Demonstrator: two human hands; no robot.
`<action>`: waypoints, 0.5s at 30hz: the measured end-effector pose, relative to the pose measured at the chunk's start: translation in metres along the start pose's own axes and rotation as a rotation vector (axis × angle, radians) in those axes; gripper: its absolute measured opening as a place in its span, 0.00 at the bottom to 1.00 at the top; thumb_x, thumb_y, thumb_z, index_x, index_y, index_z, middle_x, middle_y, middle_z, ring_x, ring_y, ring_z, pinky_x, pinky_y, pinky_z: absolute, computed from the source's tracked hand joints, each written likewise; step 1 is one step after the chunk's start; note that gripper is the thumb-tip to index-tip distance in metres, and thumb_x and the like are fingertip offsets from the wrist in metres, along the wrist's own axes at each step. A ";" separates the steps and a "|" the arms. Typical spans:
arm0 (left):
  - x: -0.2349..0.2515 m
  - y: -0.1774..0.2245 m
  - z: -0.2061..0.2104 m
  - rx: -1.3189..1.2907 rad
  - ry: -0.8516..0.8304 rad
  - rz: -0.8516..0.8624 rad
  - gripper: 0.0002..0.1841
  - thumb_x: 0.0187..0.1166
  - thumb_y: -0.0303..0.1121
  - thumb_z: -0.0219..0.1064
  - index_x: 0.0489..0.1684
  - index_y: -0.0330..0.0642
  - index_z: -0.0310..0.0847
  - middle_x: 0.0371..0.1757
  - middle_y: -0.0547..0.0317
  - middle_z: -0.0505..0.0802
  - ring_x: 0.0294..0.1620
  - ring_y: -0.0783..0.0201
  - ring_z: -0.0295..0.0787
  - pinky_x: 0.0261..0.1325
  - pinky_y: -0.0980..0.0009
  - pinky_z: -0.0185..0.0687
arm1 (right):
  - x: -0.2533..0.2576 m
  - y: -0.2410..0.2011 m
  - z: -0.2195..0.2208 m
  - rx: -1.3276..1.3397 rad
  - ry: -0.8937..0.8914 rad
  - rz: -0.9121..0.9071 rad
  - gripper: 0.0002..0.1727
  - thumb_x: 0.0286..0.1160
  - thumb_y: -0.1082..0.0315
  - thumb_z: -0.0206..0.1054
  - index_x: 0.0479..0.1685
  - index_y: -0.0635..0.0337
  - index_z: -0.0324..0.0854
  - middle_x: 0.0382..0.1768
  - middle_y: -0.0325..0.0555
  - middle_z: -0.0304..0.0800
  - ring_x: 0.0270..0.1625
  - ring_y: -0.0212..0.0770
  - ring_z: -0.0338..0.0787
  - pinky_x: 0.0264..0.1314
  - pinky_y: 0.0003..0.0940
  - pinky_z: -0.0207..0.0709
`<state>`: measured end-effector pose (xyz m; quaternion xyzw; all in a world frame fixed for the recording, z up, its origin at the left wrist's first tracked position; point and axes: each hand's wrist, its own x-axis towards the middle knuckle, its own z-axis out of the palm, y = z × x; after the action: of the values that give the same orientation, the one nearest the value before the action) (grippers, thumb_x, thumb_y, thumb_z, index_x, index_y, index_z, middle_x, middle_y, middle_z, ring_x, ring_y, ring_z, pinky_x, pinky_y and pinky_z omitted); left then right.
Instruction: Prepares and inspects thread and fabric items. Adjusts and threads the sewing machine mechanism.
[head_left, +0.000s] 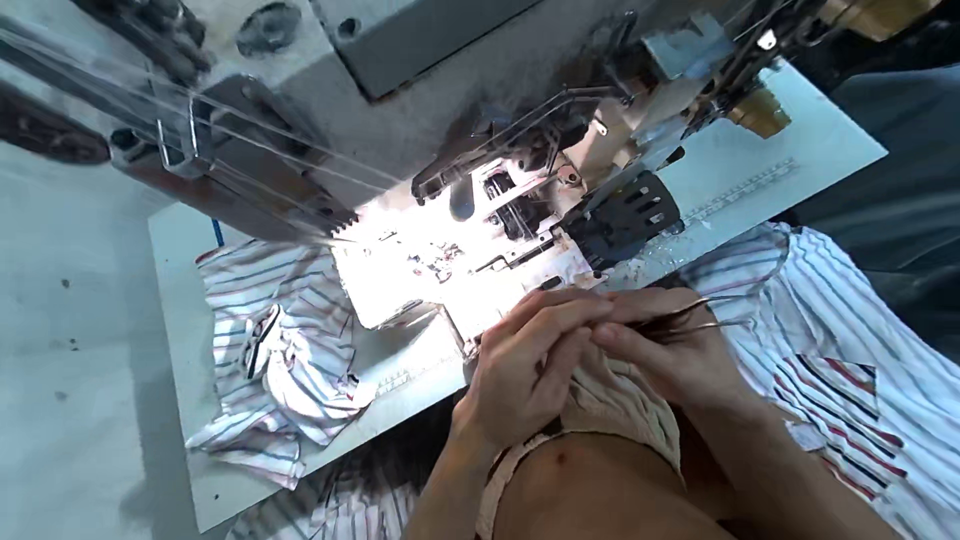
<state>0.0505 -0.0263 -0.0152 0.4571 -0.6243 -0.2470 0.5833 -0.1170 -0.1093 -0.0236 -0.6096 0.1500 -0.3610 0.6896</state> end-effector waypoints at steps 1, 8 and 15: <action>0.002 -0.003 0.004 -0.005 0.001 -0.006 0.16 0.92 0.32 0.55 0.54 0.28 0.86 0.53 0.50 0.93 0.57 0.74 0.88 0.62 0.79 0.84 | -0.002 0.000 0.003 0.068 0.045 0.035 0.08 0.82 0.62 0.69 0.41 0.49 0.94 0.33 0.22 0.92 0.31 0.11 0.80 0.34 0.10 0.74; -0.007 0.008 -0.006 0.090 -0.044 0.062 0.20 0.95 0.44 0.49 0.54 0.39 0.84 0.50 0.60 0.92 0.52 0.75 0.86 0.59 0.80 0.80 | -0.010 -0.023 0.012 0.158 -0.023 0.063 0.11 0.85 0.60 0.66 0.41 0.54 0.91 0.32 0.26 0.90 0.34 0.13 0.81 0.38 0.10 0.73; -0.005 0.018 -0.004 0.096 0.124 -0.025 0.08 0.88 0.38 0.62 0.43 0.45 0.82 0.42 0.69 0.90 0.47 0.83 0.86 0.51 0.88 0.82 | 0.003 -0.033 0.017 -0.370 -0.105 -0.293 0.18 0.82 0.73 0.60 0.65 0.68 0.85 0.29 0.46 0.81 0.29 0.26 0.74 0.34 0.14 0.69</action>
<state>0.0493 -0.0132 -0.0019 0.5066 -0.5923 -0.1952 0.5954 -0.1140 -0.0990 0.0122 -0.7586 0.0874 -0.3914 0.5135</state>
